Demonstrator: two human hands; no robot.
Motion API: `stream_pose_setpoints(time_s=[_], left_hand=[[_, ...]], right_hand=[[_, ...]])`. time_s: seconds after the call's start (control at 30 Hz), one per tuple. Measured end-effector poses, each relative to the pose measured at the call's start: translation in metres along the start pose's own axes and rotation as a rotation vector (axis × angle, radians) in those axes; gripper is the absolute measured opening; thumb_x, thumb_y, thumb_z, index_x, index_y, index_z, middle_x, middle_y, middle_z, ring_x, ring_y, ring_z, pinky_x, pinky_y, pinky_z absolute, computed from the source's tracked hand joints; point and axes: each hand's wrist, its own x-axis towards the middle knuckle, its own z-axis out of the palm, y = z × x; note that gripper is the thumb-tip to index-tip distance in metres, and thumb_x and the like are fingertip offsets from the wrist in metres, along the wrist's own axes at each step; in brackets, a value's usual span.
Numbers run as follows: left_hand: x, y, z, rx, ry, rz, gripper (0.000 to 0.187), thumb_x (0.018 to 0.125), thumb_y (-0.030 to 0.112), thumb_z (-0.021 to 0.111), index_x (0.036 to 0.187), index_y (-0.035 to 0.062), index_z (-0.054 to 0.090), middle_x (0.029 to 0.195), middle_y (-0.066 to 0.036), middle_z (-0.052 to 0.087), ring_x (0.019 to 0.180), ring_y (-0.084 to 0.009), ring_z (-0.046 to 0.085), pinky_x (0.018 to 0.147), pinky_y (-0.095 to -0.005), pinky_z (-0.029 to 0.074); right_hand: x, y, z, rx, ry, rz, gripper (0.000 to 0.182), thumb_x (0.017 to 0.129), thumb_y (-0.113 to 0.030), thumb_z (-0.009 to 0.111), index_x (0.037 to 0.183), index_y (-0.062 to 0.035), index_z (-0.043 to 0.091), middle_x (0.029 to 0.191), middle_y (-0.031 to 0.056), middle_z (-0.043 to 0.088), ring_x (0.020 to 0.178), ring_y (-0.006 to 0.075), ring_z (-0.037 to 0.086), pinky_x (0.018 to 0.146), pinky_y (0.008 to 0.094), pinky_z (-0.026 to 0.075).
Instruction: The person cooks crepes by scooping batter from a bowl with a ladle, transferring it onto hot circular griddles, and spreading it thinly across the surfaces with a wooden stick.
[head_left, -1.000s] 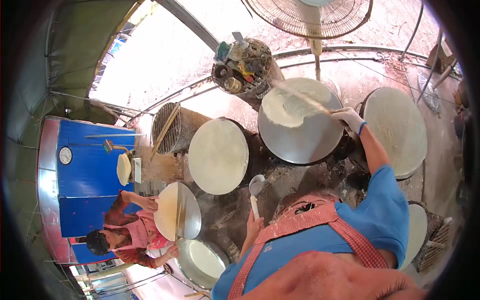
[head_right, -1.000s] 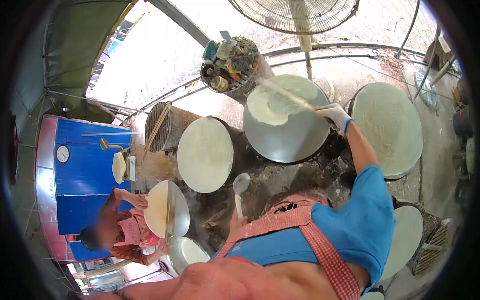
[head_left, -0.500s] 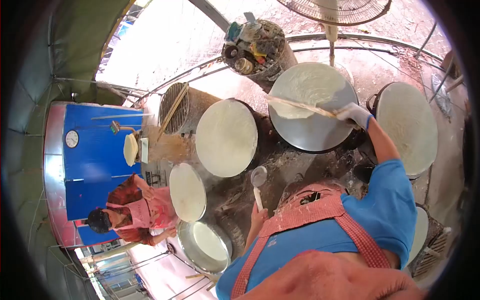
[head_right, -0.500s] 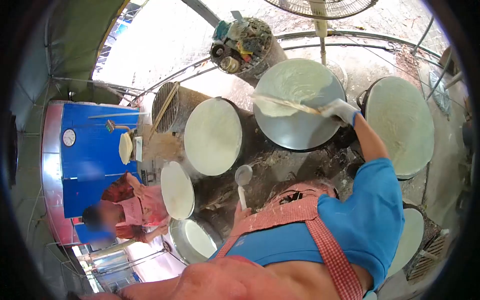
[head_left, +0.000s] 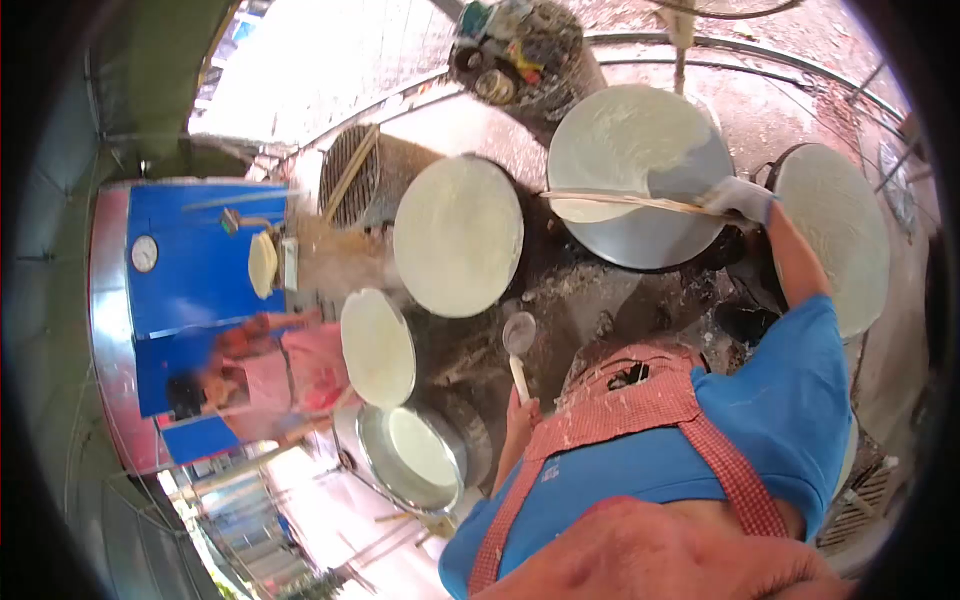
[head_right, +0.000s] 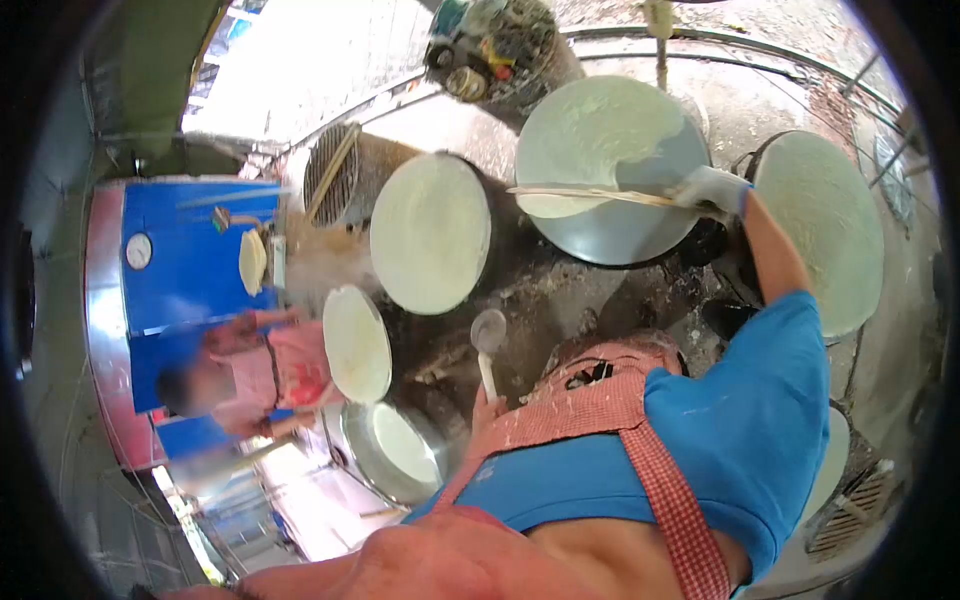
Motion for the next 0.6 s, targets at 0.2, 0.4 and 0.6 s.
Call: stream_pose_setpoints(time_s=[0.2,0.4,0.6], left_hand=[[-0.012,0.003,0.004,-0.012,0.025,-0.092,0.069,0.077,-0.002,0.048,0.136,0.0150,0.018,0.057,0.000,0.036,0.040,-0.0072,0.032,0.035,-0.0218,0.026],[-0.015,-0.010,-0.030,-0.031,-0.001,-0.033,0.068,0.077,-0.003,0.046,0.136,0.0161,0.019,0.057,0.002,0.036,0.041,-0.0072,0.032,0.035,-0.0213,0.026],[-0.002,0.008,-0.067,0.002,-0.123,-0.135,0.066,0.078,-0.003,0.046,0.135,0.0176,0.021,0.052,0.002,0.033,0.036,-0.0075,0.032,0.031,-0.0232,0.025]], right_hand=[[-0.007,-0.053,-0.003,-0.187,0.151,0.082,0.027,0.066,-0.017,0.064,0.089,-0.0030,0.068,0.061,0.0038,0.059,0.048,0.0093,0.049,0.042,0.0256,0.040],[-0.005,-0.048,0.014,-0.381,0.059,0.171,0.016,0.065,-0.014,0.065,0.076,-0.0021,0.065,0.059,0.0036,0.056,0.049,0.0118,0.049,0.040,0.0289,0.037],[-0.260,0.011,0.054,-0.205,0.457,0.360,0.017,0.068,-0.008,0.059,0.081,0.0004,0.063,0.062,0.0067,0.054,0.052,0.0084,0.051,0.045,0.0232,0.037]])
